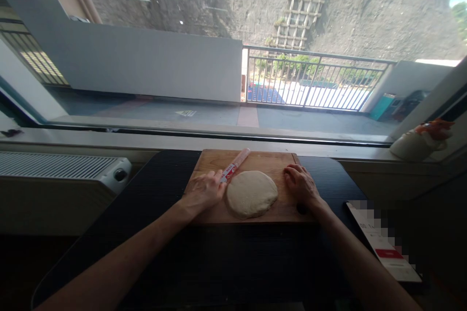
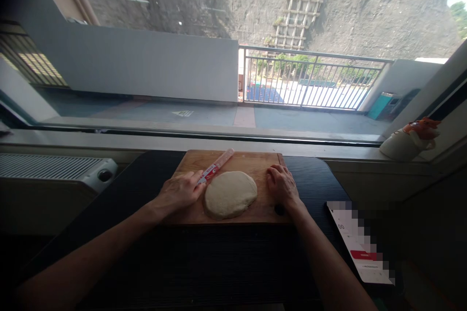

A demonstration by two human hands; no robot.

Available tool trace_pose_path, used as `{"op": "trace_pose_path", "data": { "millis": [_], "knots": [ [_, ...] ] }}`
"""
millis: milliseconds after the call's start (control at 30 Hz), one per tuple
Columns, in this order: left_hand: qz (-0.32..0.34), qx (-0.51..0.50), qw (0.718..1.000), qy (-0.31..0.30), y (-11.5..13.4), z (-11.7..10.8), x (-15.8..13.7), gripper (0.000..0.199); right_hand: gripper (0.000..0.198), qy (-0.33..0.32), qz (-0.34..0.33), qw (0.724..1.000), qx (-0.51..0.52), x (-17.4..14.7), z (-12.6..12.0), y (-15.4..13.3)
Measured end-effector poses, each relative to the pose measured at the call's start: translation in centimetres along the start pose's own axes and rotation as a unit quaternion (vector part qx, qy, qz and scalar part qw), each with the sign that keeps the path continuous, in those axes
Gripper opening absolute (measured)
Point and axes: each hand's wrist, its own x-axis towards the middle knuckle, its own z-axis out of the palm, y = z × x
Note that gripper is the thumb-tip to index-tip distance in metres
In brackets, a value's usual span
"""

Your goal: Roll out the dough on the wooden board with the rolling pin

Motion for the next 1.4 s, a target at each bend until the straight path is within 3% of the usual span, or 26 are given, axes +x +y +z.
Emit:
{"op": "trace_pose_path", "data": {
  "millis": [500,667,800,1267,1400],
  "knots": [
    [-0.073,-0.011,0.996,-0.044,1.7,-1.3,-2.1,0.046,0.023,0.008,0.008,1.000,0.004,-0.1,0.0,0.1],
    [-0.157,-0.009,0.984,-0.088,2.3,-1.7,-3.3,0.051,0.023,0.008,0.012,1.000,0.006,0.0,0.0,0.1],
    [-0.133,-0.019,0.985,-0.106,2.9,-1.8,-3.8,0.057,0.024,0.008,0.013,1.000,0.006,0.0,-0.1,0.0],
    [-0.183,-0.009,0.976,-0.116,3.8,-1.6,-5.2,0.059,0.022,0.011,0.025,1.000,0.011,-0.2,-0.5,-0.2],
    [-0.165,-0.004,0.980,-0.108,4.5,-1.8,-5.3,0.059,0.023,0.013,0.027,0.999,0.012,-0.2,-0.5,-0.2]
  ]
}}
